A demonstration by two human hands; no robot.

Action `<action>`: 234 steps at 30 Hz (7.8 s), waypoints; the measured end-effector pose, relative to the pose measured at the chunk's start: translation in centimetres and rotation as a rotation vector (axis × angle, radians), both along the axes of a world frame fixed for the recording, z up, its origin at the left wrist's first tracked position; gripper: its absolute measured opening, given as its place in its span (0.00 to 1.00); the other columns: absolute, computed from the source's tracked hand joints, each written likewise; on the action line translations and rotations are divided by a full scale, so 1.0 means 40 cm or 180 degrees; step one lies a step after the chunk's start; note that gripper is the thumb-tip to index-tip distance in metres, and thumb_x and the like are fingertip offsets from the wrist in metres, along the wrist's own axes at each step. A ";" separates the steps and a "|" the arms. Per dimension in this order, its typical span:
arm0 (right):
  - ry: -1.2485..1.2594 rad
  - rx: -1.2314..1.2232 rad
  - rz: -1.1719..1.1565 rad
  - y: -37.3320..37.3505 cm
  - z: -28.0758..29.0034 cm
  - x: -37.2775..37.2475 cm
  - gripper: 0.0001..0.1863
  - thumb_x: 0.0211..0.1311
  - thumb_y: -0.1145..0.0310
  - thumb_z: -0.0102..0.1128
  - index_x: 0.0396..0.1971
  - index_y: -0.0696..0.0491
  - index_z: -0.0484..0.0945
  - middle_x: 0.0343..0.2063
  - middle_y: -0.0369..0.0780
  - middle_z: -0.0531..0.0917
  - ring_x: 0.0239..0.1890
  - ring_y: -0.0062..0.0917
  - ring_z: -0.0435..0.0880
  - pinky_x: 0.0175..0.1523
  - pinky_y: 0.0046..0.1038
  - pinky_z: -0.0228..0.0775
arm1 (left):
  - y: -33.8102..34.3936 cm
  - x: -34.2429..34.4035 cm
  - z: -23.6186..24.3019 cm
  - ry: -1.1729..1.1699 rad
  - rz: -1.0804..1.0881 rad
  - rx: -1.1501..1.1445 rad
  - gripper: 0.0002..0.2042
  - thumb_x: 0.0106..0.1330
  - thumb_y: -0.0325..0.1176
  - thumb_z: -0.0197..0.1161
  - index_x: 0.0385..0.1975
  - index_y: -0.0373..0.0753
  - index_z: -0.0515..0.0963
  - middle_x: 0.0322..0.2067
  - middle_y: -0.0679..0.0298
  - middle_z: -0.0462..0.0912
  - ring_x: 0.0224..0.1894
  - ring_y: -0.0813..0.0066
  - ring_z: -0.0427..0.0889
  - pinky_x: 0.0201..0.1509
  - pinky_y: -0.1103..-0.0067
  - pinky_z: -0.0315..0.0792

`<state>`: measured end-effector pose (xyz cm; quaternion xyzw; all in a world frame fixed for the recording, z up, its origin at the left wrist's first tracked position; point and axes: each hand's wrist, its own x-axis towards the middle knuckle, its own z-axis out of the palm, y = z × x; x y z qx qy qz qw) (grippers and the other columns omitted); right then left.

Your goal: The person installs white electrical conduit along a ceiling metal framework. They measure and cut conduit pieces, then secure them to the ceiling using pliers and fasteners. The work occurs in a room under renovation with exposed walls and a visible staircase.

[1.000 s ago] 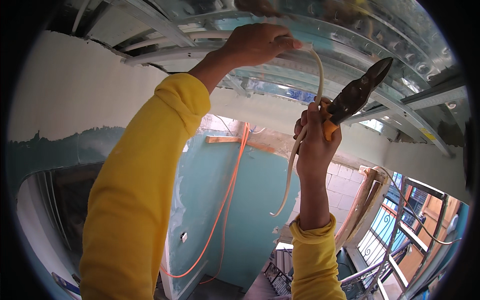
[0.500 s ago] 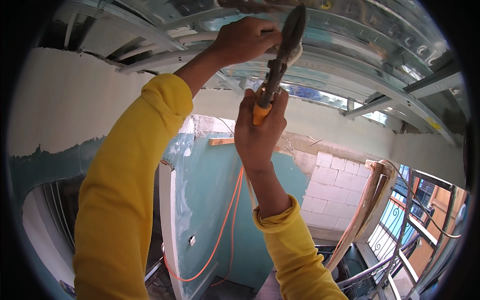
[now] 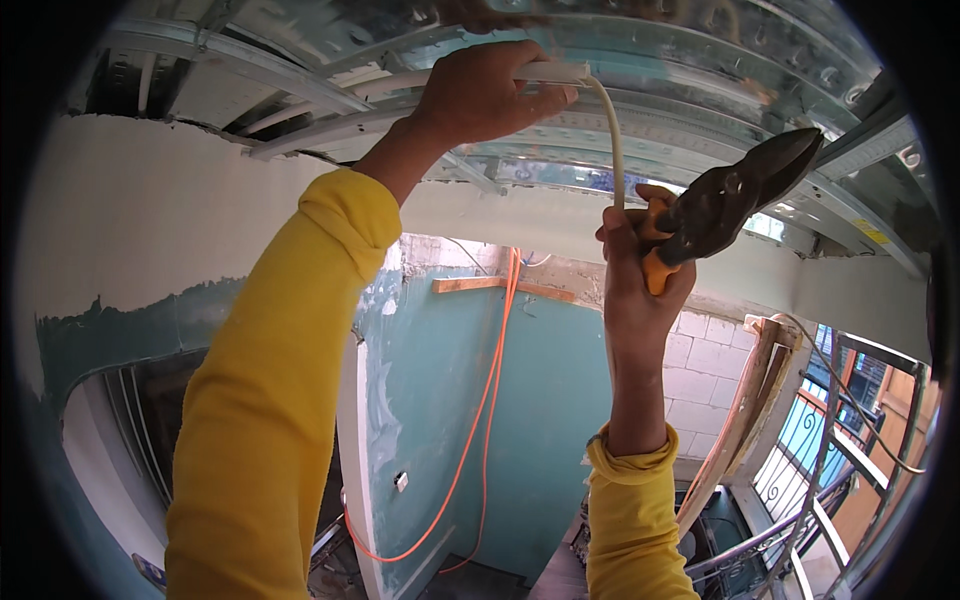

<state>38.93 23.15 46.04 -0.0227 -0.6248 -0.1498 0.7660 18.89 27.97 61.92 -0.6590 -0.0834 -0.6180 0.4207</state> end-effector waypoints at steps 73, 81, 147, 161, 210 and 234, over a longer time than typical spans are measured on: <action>-0.0659 -0.2904 0.1717 -0.121 -0.118 -0.113 0.39 0.75 0.40 0.54 0.66 0.62 0.66 0.40 0.44 0.81 0.41 0.30 0.85 0.47 0.37 0.80 | -0.024 -0.037 -0.011 0.0342 0.0135 0.0782 0.29 0.61 0.45 0.72 0.62 0.42 0.77 0.55 0.48 0.80 0.60 0.48 0.78 0.62 0.60 0.74; -0.1726 -0.2189 0.3228 -0.141 -0.352 -0.058 0.55 0.66 0.35 0.63 0.74 0.67 0.55 0.47 0.47 0.80 0.47 0.36 0.83 0.54 0.38 0.75 | -0.078 0.047 -0.024 0.0233 0.0100 0.0829 0.30 0.63 0.53 0.72 0.54 0.35 0.78 0.45 0.50 0.83 0.50 0.49 0.83 0.53 0.60 0.77; -0.1185 -0.2575 0.2215 -0.107 -0.038 -0.142 0.23 0.66 0.55 0.61 0.39 0.65 0.75 0.25 0.42 0.77 0.31 0.27 0.81 0.38 0.31 0.73 | -0.081 0.006 -0.025 0.0140 0.0034 -0.0157 0.20 0.81 0.44 0.48 0.58 0.39 0.80 0.49 0.45 0.84 0.54 0.46 0.82 0.57 0.64 0.74; -0.0472 -0.2038 0.0267 -0.013 -0.051 -0.170 0.27 0.65 0.56 0.58 0.39 0.72 0.73 0.32 0.65 0.82 0.42 0.60 0.84 0.49 0.48 0.77 | -0.070 0.030 0.000 0.0318 -0.1148 -0.0855 0.22 0.80 0.40 0.45 0.59 0.31 0.79 0.52 0.56 0.84 0.57 0.67 0.78 0.65 0.73 0.68; -0.0322 -0.1138 -0.0505 0.094 0.006 -0.052 0.18 0.66 0.62 0.65 0.36 0.65 0.74 0.28 0.59 0.85 0.36 0.58 0.86 0.47 0.50 0.78 | -0.111 0.081 0.026 -0.0022 -0.1744 -0.1259 0.22 0.77 0.38 0.43 0.59 0.47 0.83 0.29 0.76 0.71 0.28 0.85 0.64 0.28 0.85 0.62; -0.0718 -0.1638 0.0212 0.105 0.013 -0.084 0.28 0.67 0.52 0.67 0.43 0.66 0.73 0.30 0.55 0.84 0.35 0.51 0.86 0.43 0.44 0.76 | -0.129 0.082 0.035 0.0418 -0.1437 -0.1340 0.20 0.76 0.44 0.44 0.56 0.47 0.82 0.29 0.74 0.69 0.28 0.85 0.64 0.28 0.84 0.61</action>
